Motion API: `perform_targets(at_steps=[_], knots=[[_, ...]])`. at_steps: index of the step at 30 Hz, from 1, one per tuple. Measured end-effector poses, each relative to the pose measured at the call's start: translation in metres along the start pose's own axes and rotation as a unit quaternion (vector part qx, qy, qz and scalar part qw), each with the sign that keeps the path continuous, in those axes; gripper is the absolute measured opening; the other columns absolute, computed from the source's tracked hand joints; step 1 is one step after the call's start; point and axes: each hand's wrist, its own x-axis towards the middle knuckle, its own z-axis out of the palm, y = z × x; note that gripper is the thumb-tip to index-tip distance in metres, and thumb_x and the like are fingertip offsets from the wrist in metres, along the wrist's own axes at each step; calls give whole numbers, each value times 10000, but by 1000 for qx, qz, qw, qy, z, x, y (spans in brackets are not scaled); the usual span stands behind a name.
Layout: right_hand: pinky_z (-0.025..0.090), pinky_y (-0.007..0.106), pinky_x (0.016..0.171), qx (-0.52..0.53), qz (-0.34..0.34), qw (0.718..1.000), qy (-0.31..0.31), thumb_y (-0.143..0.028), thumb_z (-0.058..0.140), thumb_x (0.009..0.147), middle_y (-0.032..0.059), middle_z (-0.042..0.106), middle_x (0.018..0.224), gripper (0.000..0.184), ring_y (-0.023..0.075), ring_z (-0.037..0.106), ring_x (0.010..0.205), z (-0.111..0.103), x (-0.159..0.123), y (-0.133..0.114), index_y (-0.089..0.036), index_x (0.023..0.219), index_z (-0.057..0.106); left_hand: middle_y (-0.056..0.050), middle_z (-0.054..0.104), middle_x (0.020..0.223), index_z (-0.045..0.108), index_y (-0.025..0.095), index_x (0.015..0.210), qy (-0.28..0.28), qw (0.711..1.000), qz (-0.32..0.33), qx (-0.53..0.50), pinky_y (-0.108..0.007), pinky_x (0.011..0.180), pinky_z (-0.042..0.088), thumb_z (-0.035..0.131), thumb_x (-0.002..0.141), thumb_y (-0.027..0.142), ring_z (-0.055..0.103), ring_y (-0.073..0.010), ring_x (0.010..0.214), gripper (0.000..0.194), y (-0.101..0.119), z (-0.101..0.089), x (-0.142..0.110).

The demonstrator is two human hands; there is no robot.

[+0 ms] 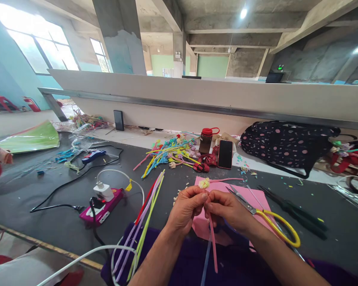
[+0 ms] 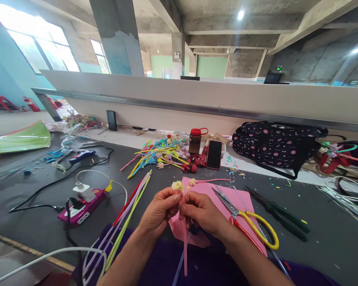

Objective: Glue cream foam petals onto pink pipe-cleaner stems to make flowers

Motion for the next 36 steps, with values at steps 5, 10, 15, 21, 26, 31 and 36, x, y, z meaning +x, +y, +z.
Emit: perform_targets(at_steps=[5, 10, 15, 21, 26, 31, 36], knots=[[320, 189, 405, -9, 1, 1000, 3, -403, 595, 789, -23, 593, 651, 251, 74, 528, 446, 3, 1, 1, -161, 771, 531, 37, 535, 513, 642, 143, 628, 25, 999, 35, 28, -173, 406, 214, 761, 583, 258, 349, -26, 413, 170, -2, 1, 0], [293, 173, 381, 4, 14, 1000, 11, -369, 593, 785, -35, 587, 613, 220, 66, 516, 419, 7, 1, 2, -167, 749, 512, 55, 495, 493, 636, 144, 614, 60, 995, 66, 33, -165, 410, 245, 761, 586, 262, 359, -22, 414, 174, -3, 3, 0], [321, 166, 403, 7, 28, 999, -17, -303, 567, 789, -37, 581, 597, 159, 61, 509, 428, 7, -1, 3, -165, 731, 513, 44, 566, 533, 610, 143, 662, 75, 994, 76, -13, -141, 358, 222, 742, 615, 276, 339, -5, 368, 192, 2, 2, 1], [371, 169, 438, -121, 82, 971, -187, -206, 527, 775, -41, 565, 586, 86, 77, 520, 461, 2, -10, -1, -170, 697, 538, 44, 606, 578, 534, 147, 656, 97, 990, 94, -45, -121, 299, 211, 717, 649, 308, 329, 6, 319, 244, 19, -10, 3], [343, 198, 505, -425, -20, 879, -213, -177, 618, 714, -20, 614, 621, 48, 113, 544, 557, -3, -17, -11, -176, 753, 647, 63, 548, 545, 523, 142, 662, 74, 986, 104, -103, -94, 298, 222, 702, 666, 239, 318, 16, 326, 204, 28, -18, 4], [365, 202, 564, -461, -35, 882, -93, -162, 539, 788, -6, 656, 681, 107, 114, 571, 612, -16, -10, -17, -178, 780, 644, 60, 516, 525, 548, 128, 683, 35, 986, 66, -148, -91, 299, 239, 679, 690, 232, 310, 16, 322, 167, 30, -20, -2], [370, 199, 579, -452, -39, 889, -64, -127, 502, 798, -15, 648, 692, 137, 105, 567, 620, -20, -4, -14, -174, 762, 626, 51, 508, 517, 577, 121, 695, 41, 987, 51, -144, -94, 305, 240, 667, 703, 214, 328, 10, 329, 129, 30, -34, -15]])
